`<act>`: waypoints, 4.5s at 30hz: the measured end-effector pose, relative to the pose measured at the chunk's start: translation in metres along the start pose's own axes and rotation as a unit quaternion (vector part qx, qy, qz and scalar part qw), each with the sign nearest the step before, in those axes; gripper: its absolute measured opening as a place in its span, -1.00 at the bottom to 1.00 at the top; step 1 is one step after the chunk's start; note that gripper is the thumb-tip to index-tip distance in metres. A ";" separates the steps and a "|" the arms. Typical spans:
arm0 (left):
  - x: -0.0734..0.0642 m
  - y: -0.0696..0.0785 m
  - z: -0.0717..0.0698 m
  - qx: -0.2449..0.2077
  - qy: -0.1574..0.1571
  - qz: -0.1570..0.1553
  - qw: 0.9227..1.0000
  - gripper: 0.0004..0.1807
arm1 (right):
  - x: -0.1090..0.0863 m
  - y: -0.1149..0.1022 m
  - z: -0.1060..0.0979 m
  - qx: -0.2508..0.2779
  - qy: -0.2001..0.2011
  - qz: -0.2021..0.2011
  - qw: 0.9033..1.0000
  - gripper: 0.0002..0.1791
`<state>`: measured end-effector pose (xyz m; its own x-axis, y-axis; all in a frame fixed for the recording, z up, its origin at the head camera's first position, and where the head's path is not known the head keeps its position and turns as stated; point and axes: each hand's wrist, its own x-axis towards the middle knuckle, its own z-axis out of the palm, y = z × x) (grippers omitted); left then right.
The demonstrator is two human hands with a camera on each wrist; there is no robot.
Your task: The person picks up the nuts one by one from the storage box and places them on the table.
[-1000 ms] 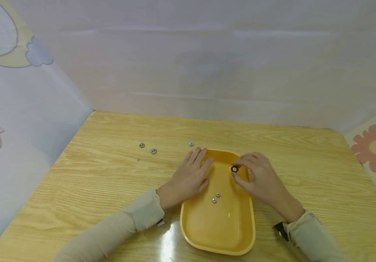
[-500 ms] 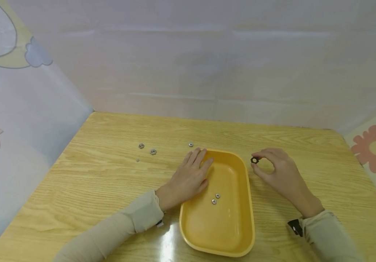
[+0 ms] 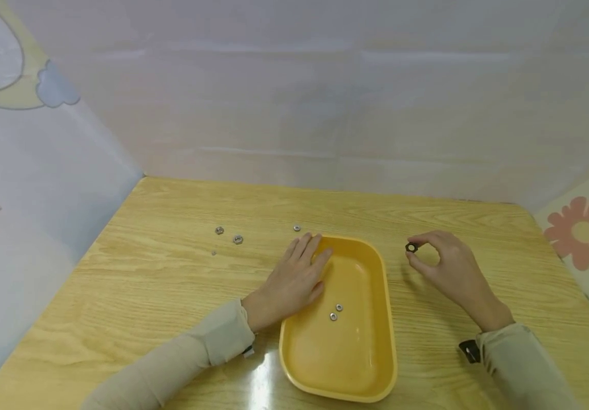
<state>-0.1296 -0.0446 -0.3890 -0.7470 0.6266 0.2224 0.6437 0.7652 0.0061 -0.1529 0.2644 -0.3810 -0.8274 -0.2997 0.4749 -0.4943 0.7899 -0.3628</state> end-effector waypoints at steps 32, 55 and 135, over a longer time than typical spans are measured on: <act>-0.001 0.000 0.000 0.006 -0.004 0.002 1.000 -0.37 | -0.005 0.035 0.002 -0.022 -0.220 0.121 0.968 -0.66; 0.000 0.000 -0.001 0.015 -0.010 0.004 1.000 -0.37 | -0.011 0.041 0.002 -0.033 -0.228 0.117 0.966 -0.63; 0.001 0.001 -0.003 0.027 -0.010 0.002 1.000 -0.37 | -0.003 -0.086 0.008 0.018 -0.135 -0.097 0.986 -0.67</act>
<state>-0.1293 -0.0438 -0.3860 -0.7473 0.6328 0.2025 0.6378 0.7687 -0.0484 -0.1102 0.1933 -0.3579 -0.7550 -0.5782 0.3093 -0.6551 0.6859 -0.3169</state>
